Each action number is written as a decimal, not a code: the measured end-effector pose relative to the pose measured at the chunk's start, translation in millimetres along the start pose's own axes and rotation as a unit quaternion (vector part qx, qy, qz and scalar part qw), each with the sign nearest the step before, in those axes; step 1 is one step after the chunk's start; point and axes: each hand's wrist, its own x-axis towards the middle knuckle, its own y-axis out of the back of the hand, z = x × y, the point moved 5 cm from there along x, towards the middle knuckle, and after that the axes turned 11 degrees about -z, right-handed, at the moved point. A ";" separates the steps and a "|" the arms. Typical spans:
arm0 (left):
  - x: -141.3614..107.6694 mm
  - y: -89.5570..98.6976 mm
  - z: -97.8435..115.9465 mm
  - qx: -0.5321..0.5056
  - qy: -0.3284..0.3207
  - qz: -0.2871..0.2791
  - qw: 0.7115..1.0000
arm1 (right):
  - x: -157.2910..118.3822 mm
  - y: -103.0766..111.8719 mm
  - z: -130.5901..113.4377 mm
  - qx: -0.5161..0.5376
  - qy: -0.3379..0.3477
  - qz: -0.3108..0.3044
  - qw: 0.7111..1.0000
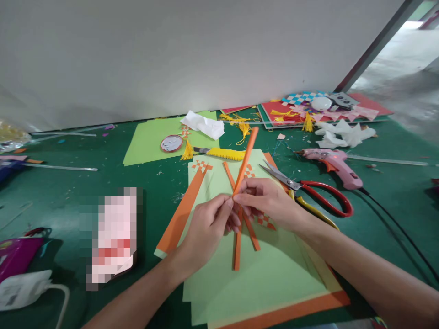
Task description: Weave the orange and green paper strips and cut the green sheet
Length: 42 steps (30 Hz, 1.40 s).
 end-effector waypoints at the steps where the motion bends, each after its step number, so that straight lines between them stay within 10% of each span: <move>1: 0.1 0.0 -0.1 0.004 -0.003 0.000 1.000 | 0.0 0.0 0.8 0.001 0.002 0.006 1.000; 42: -0.9 1.1 -0.1 -0.008 0.001 -0.005 1.000 | 0.8 1.1 7.5 0.125 0.008 0.032 0.992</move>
